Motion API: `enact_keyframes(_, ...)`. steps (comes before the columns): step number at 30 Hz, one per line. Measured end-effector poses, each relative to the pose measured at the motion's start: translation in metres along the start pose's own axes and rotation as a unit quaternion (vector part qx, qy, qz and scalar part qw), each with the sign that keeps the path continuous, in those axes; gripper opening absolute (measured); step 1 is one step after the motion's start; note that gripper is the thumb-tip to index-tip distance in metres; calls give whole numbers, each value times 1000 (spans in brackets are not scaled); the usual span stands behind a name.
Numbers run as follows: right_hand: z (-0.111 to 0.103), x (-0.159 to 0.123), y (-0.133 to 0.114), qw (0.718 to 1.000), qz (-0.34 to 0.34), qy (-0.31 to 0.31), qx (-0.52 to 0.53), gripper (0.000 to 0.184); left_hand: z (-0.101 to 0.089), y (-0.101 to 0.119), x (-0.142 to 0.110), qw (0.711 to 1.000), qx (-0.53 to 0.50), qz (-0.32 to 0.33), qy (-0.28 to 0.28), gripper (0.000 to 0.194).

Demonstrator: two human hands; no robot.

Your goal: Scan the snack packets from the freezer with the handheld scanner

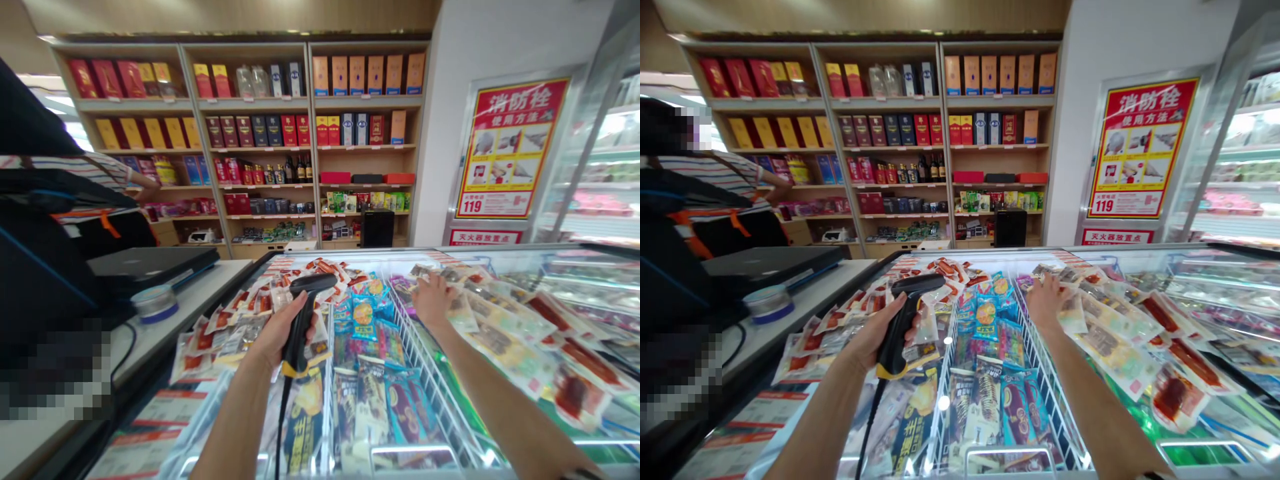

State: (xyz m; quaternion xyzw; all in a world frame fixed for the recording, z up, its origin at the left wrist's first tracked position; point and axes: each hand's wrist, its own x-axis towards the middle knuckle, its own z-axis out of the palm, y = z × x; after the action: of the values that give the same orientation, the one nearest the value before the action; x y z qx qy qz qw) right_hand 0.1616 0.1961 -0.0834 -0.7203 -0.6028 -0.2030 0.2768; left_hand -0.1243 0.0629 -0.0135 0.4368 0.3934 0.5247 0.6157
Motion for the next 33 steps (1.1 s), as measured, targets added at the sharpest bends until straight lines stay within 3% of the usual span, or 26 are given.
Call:
enact_keyframes(3, 1, -2, -59, 988, -64, -66, 127, 34, -1, -1, 0, 1000, -3, -3, -5, 35)
enact_keyframes(6, 13, -4, -121, 948, -87, -171, 253, 33, -3, -2, 1, 1000, -1, -5, -5, 34)
enact_keyframes(8, 21, -3, -149, 940, -78, -192, 273, 32, -3, -2, 2, 1000, 1, -10, -1, 34)
enact_keyframes(10, 28, -1, -161, 937, -56, -193, 287, 28, -3, -2, 2, 1000, 4, -14, 2, 34)
enact_keyframes(13, 29, 0, -147, 931, -19, -181, 317, 23, -2, -2, 2, 1000, 10, -14, 6, 35)
enact_keyframes(19, 18, -10, -69, 926, 7, -141, 350, 26, 8, -4, 0, 999, 31, -11, 8, 33)
enact_keyframes(22, 16, -18, -46, 918, 14, -113, 381, 24, 12, -7, 1, 999, 44, -26, -2, 34)
enact_keyframes(27, 12, -27, -44, 915, 20, -78, 395, 22, 12, -13, 5, 997, 57, -27, -34, 34)
enact_keyframes(33, 6, -30, -48, 914, 30, -64, 401, 21, 13, -17, 7, 996, 74, -30, -31, 33)
